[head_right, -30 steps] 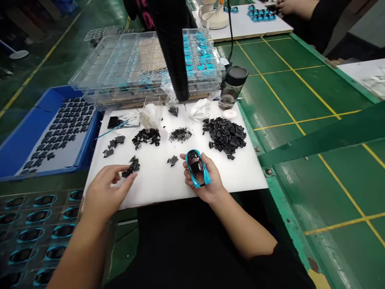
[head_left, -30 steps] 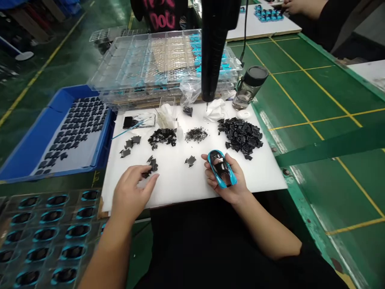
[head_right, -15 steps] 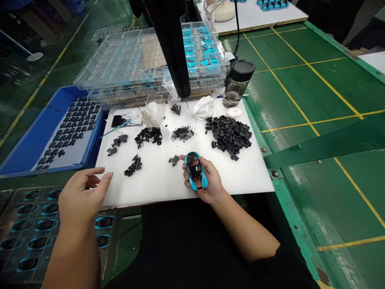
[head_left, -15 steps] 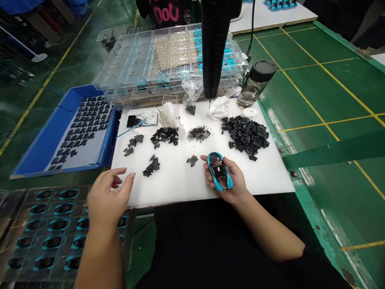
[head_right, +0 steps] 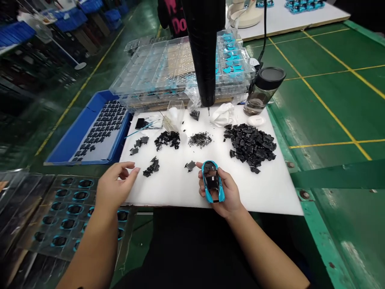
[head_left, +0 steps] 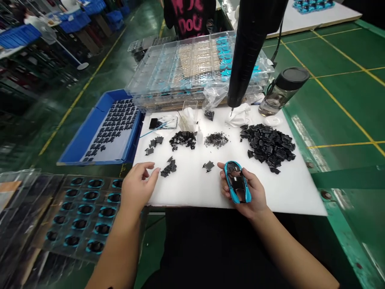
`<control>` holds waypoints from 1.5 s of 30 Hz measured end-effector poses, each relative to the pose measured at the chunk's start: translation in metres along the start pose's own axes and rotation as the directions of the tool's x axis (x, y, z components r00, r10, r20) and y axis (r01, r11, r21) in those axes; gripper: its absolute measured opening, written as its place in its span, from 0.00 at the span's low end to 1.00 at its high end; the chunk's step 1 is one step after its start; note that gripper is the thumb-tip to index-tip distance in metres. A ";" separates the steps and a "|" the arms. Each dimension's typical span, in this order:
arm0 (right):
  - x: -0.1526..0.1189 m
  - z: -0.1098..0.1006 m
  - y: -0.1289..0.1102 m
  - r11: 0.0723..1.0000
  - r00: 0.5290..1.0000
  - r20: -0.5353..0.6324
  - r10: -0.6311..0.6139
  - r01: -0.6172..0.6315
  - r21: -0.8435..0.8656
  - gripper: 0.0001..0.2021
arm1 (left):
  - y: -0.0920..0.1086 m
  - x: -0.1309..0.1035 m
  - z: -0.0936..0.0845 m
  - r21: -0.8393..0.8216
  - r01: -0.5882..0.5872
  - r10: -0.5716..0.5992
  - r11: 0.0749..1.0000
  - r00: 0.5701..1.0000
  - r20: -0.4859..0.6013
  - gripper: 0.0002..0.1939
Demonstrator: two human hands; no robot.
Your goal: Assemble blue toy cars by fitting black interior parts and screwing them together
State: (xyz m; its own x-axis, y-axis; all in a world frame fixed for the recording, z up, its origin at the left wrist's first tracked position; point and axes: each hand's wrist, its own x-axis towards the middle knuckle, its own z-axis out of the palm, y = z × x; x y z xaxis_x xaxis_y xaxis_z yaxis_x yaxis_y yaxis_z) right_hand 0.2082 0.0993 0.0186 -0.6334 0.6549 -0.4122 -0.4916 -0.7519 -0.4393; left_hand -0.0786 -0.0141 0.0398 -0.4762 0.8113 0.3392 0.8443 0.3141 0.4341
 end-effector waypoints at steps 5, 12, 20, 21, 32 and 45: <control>0.000 0.000 0.000 1.000 1.000 -0.003 0.010 -0.010 0.009 0.21 | 0.007 0.009 0.006 0.005 -0.017 0.017 1.000 0.999 0.050 0.09; 0.001 -0.001 0.000 1.000 1.000 0.007 0.012 -0.012 0.018 0.21 | -0.013 0.040 0.011 -0.088 0.226 -0.224 0.970 0.974 0.031 0.13; 0.000 -0.003 0.001 0.999 1.000 0.013 0.019 -0.019 0.041 0.20 | -0.073 0.110 0.028 -0.062 0.427 -0.429 0.902 0.903 -0.015 0.28; 0.000 -0.004 0.001 0.999 1.000 0.014 0.015 -0.015 0.038 0.20 | -0.078 0.117 0.029 -0.045 0.431 -0.431 0.901 0.902 0.000 0.27; 0.001 -0.003 0.002 0.999 1.000 0.008 -0.002 0.002 0.047 0.22 | -0.083 0.132 0.006 -0.245 0.325 -0.329 0.914 0.944 0.026 0.18; 0.001 -0.002 0.003 0.999 1.000 0.015 -0.018 0.017 0.048 0.21 | -0.033 0.145 0.016 -0.430 0.076 -0.220 0.900 0.929 -0.297 0.13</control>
State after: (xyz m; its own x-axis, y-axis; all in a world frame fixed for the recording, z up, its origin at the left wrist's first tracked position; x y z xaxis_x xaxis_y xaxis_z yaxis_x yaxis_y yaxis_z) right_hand 0.2077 0.0981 0.0152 -0.6335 0.6672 -0.3919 -0.5304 -0.7432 -0.4079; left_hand -0.1720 0.1014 0.0608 -0.7014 0.5378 0.4677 0.6179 0.1318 0.7751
